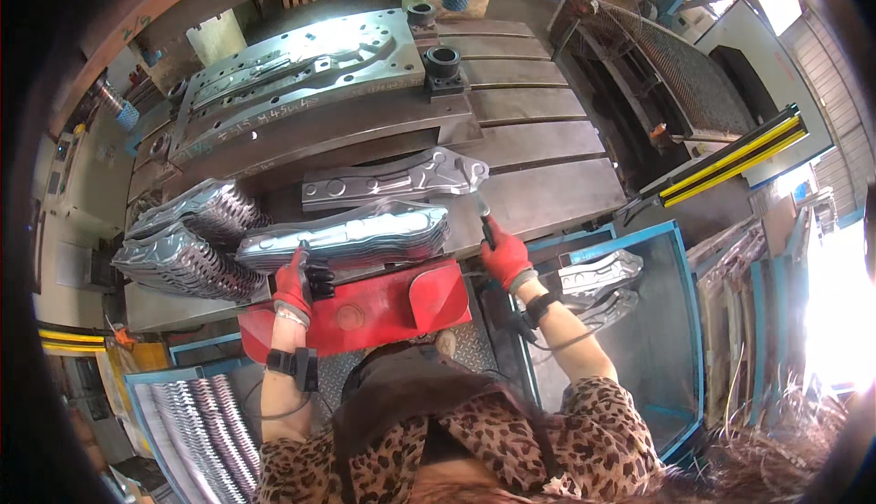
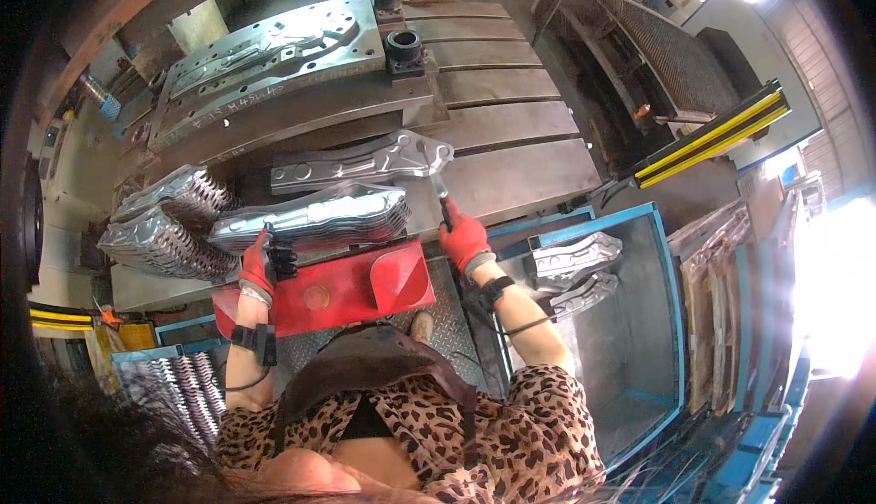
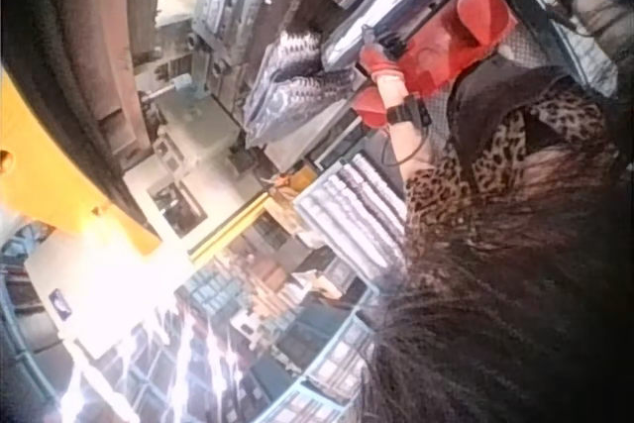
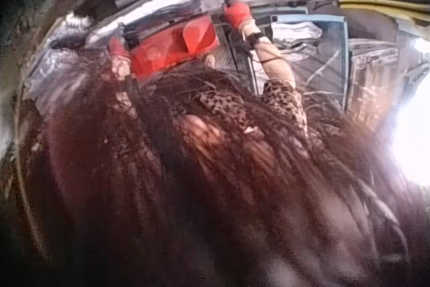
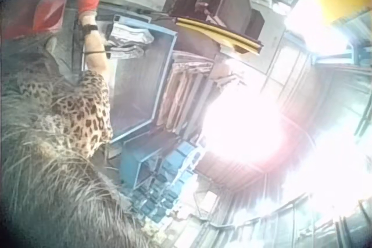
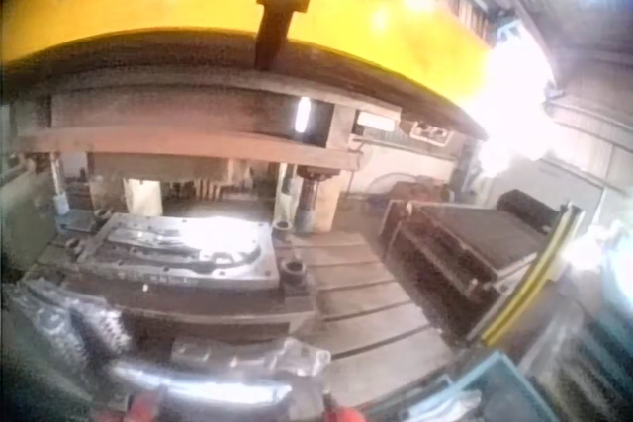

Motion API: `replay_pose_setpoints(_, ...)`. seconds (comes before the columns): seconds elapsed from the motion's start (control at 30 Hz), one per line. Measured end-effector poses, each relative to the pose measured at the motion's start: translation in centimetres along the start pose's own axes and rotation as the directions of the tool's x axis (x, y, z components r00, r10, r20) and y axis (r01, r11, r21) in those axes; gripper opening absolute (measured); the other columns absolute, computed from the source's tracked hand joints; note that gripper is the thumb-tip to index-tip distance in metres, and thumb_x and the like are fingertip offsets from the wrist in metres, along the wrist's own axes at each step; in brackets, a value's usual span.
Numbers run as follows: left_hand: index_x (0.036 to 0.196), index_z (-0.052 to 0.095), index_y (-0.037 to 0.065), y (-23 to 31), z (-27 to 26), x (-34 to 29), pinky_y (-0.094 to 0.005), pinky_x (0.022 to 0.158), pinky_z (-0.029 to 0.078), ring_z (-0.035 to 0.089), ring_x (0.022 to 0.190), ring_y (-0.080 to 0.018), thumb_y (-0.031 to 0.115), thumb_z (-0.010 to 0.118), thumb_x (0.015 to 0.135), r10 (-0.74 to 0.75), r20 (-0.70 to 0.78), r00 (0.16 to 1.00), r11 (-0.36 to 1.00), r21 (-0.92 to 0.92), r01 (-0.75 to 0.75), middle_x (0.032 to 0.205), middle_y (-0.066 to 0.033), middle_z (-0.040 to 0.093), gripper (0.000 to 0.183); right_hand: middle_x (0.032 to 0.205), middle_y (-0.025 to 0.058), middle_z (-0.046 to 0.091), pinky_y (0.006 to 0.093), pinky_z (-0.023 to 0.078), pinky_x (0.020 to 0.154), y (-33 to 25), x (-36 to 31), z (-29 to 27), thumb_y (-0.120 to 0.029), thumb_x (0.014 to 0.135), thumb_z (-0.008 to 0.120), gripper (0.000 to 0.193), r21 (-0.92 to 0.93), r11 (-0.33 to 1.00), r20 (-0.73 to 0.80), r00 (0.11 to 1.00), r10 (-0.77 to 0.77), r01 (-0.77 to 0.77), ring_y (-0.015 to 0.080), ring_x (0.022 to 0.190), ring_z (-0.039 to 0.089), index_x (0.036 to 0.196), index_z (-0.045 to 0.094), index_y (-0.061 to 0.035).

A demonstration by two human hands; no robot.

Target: Operating an industrial press to stamp and organize metal automotive or industrial components.

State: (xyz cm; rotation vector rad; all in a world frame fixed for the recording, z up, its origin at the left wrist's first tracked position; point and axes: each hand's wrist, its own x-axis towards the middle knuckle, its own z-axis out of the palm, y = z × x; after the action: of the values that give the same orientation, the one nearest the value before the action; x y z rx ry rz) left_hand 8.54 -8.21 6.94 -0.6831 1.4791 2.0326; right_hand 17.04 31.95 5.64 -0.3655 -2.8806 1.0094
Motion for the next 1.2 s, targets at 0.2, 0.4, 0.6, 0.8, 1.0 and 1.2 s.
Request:
replay_pose_setpoints(0.2, 0.101, 0.057, -0.006, 2.5, 3.2, -4.3, -0.0386, 0.059, 0.056, 0.064, 0.067, -0.0267, 0.053, 0.044, 0.088, 0.047, 0.484, 0.874, 0.997, -0.072, -0.013, 0.083, -0.0175, 0.064, 0.062, 0.089, 0.0232, 0.062, 0.0472, 0.046, 0.075, -1.3, -0.7, 0.2, -0.025, 0.076, 0.056, 0.058, 0.097, 0.992, -0.012, 0.996, 0.085, -0.083, 0.0402, 0.085, 0.059, 0.132, 0.042, -0.0167)
replay_pose_setpoints(0.4, 0.113, 0.049, -0.009, 4.0, 8.7, -1.5, -0.0472, 0.085, 0.05, 0.061, 0.092, -0.0336, 0.049, 0.045, 0.09, 0.127, 0.605, 0.786, 0.917, -0.374, 0.14, 0.108, -0.0232, 0.059, 0.063, 0.088, 0.0214, 0.062, 0.0459, 0.047, 0.073, -9.0, -1.2, -8.4, -0.024, 0.075, 0.056, 0.056, 0.002, 0.999, 0.081, 0.996, 0.044, -0.045, 0.0395, 0.083, 0.059, 0.129, 0.046, -0.0153)
replay_pose_setpoints(0.6, 0.119, 0.044, -0.013, 2.0, 11.4, 7.0, -0.0501, 0.098, 0.04, 0.049, 0.112, -0.0402, 0.042, 0.048, 0.089, 0.137, 0.645, 0.752, 0.674, -0.617, 0.406, 0.119, -0.0289, 0.051, 0.063, 0.079, 0.0196, 0.062, 0.0486, 0.047, 0.065, -17.6, -3.3, -12.8, -0.018, 0.075, 0.054, 0.054, -0.258, 0.942, 0.172, 0.97, -0.173, 0.214, 0.0379, 0.075, 0.06, 0.128, 0.045, -0.0159)
replay_pose_setpoints(0.8, 0.101, 0.058, 0.006, 0.8, 12.5, 9.2, -0.0367, 0.074, 0.054, 0.063, 0.084, -0.0221, 0.019, 0.049, 0.09, 0.313, 0.649, 0.693, 0.671, -0.668, 0.322, 0.093, -0.0099, 0.064, 0.019, 0.078, 0.0194, 0.062, 0.0453, 0.049, 0.063, -20.9, -6.0, -15.3, -0.016, 0.075, 0.056, 0.052, -0.258, 0.94, 0.21, 0.963, -0.171, 0.223, 0.0378, 0.073, 0.061, 0.126, 0.048, -0.0133)
replay_pose_setpoints(1.0, 0.102, 0.055, -0.001, 2.6, 14.3, 0.9, -0.0399, 0.079, 0.053, 0.063, 0.091, -0.0297, 0.024, 0.049, 0.092, 0.218, 0.705, 0.675, 0.769, -0.55, 0.326, 0.098, -0.0174, 0.063, 0.027, 0.081, 0.0174, 0.065, 0.0296, 0.048, 0.066, -22.0, -8.0, -21.6, -0.002, 0.07, 0.061, 0.052, -0.073, 0.994, 0.096, 0.991, 0.093, -0.086, 0.0167, 0.072, 0.064, 0.121, 0.054, -0.0055)
replay_pose_setpoints(1.2, 0.101, 0.055, 0.0, 9.7, 11.9, 5.8, -0.0415, 0.077, 0.053, 0.064, 0.09, -0.0313, 0.026, 0.043, 0.094, 0.394, 0.712, 0.582, 0.755, -0.611, 0.236, 0.099, -0.0197, 0.064, 0.03, 0.1, 0.016, 0.066, 0.027, 0.047, 0.081, -20.9, -3.6, -18.0, -0.001, 0.075, 0.06, 0.05, 0.237, 0.963, -0.007, 0.992, -0.129, 0.127, 0.0115, 0.091, 0.061, 0.124, 0.05, 0.0007)
